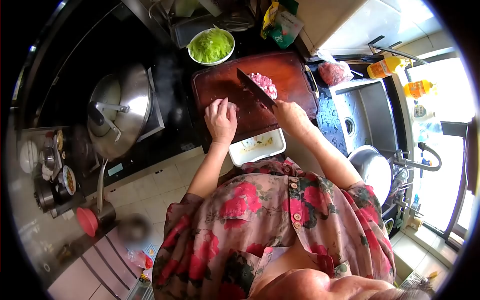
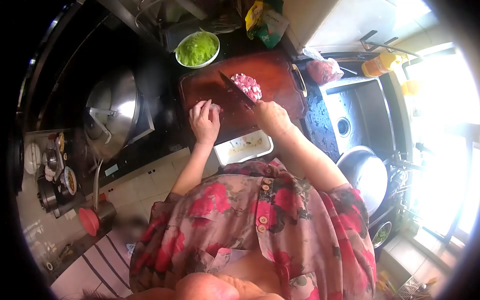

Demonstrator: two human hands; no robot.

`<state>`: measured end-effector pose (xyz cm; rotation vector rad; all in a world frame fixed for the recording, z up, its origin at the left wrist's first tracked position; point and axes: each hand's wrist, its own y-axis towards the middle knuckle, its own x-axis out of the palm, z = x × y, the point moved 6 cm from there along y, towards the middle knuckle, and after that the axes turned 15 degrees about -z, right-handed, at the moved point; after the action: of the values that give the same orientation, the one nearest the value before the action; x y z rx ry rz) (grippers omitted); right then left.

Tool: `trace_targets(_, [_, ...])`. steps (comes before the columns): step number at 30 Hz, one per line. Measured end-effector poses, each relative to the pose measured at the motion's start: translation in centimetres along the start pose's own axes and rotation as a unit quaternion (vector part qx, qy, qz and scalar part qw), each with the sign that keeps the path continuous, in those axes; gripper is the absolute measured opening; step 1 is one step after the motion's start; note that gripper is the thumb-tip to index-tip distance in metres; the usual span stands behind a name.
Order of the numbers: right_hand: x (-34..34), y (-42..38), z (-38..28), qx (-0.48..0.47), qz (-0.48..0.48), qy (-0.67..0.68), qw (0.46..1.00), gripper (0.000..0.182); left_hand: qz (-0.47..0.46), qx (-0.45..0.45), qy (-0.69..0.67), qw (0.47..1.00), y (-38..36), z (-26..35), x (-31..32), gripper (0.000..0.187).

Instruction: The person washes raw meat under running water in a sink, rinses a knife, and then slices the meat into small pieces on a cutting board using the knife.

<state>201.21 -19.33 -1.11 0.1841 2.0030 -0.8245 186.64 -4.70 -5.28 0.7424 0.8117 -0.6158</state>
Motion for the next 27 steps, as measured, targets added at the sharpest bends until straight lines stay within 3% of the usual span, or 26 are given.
trace_targets(5, [0.6, -3.0, -2.5, -0.056, 0.003, -0.025, 0.998, 0.015, -0.006, -0.010, -0.040, 0.999, -0.3, 1.0, -0.8, 0.004])
trace_targets(7, [1.0, -3.5, -2.9, -0.046, -0.023, -0.022, 0.998, 0.014, -0.016, -0.055, -0.024, 0.998, -0.3, 0.8, -0.7, 0.005])
trace_targets(10, [1.8, -3.1, -3.4, -0.047, -0.079, -0.072, 0.993, 0.014, -0.007, -0.033, 0.002, 0.999, -0.3, 0.8, -0.3, 0.004])
trace_targets(14, [2.5, 0.5, -4.1, -0.072, -0.053, 0.008, 0.996, 0.014, -0.033, -0.023, 0.008, 0.999, -0.8, 0.6, 0.0, 0.003])
trace_targets(17, [3.3, 5.2, -5.6, -0.112, -0.026, -0.039, 0.993, 0.014, -0.037, -0.030, 0.022, 0.999, -0.3, 0.7, 0.1, 0.004])
trace_targets(21, [1.8, 2.5, -3.7, -0.128, -0.011, -0.059, 0.990, 0.021, -0.012, -0.057, -0.008, 0.998, -0.3, 0.5, 0.2, 0.008])
trace_targets(23, [0.8, -0.3, -2.8, -0.071, 0.016, -0.035, 0.997, 0.020, 0.008, -0.044, -0.005, 0.999, -0.4, 0.5, 0.1, 0.010])
trace_targets(27, [1.3, -2.6, -2.9, -0.085, -0.043, -0.093, 0.991, 0.017, 0.008, -0.056, 0.008, 0.998, -0.2, 0.4, -0.1, 0.011])
